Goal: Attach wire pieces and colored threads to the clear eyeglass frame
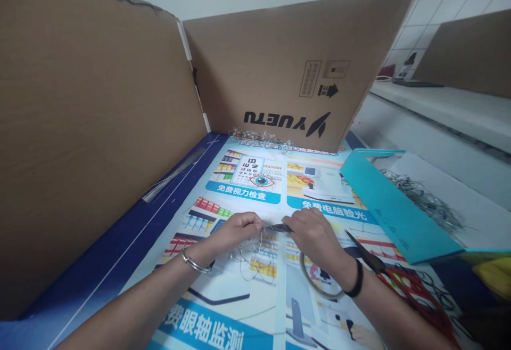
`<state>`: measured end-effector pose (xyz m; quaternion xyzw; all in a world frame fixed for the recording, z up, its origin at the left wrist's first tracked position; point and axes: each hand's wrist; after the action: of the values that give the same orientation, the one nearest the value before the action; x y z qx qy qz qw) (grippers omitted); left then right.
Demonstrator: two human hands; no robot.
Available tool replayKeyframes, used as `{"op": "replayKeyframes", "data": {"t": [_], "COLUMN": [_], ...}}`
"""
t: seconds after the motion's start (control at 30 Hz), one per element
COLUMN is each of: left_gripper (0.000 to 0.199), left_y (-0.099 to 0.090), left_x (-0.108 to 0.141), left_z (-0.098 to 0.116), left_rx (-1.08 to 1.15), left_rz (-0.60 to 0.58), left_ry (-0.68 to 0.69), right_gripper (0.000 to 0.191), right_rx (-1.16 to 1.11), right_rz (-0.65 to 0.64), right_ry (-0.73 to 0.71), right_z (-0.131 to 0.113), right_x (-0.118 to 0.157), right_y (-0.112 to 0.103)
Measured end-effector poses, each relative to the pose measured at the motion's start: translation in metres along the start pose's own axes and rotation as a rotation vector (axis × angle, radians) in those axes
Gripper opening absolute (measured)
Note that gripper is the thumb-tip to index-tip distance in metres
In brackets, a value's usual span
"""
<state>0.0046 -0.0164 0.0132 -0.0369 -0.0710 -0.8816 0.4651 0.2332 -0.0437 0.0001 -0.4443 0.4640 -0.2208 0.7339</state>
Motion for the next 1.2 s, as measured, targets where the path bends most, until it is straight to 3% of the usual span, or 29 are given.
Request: {"op": "replayKeyframes", "data": {"t": [0.47, 1.03, 1.2], "left_gripper": [0.011, 0.017, 0.012], "left_y": [0.003, 0.001, -0.001], "left_x": [0.0, -0.001, -0.002], "left_z": [0.001, 0.005, 0.001], "left_rx": [-0.123, -0.146, -0.141], "left_rz": [0.058, 0.051, 0.035], "left_ry": [0.007, -0.059, 0.001], "right_gripper": [0.013, 0.016, 0.016], "right_rx": [0.03, -0.062, -0.051], "right_rz": [-0.15, -0.108, -0.154], "right_ry": [0.104, 0.147, 0.157], "right_z": [-0.015, -0.015, -0.015], "right_x": [-0.005, -0.001, 0.0], "right_y": [-0.003, 0.0, 0.002]}}
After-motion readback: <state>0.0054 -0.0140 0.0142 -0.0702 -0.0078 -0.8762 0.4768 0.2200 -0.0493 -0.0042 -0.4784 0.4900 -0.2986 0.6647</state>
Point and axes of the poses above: each hand's wrist, its own x-axis away from the middle knuckle, its own y-axis out of the palm, z = x × y, and after that the axes turned 13 degrees about x, right-handed
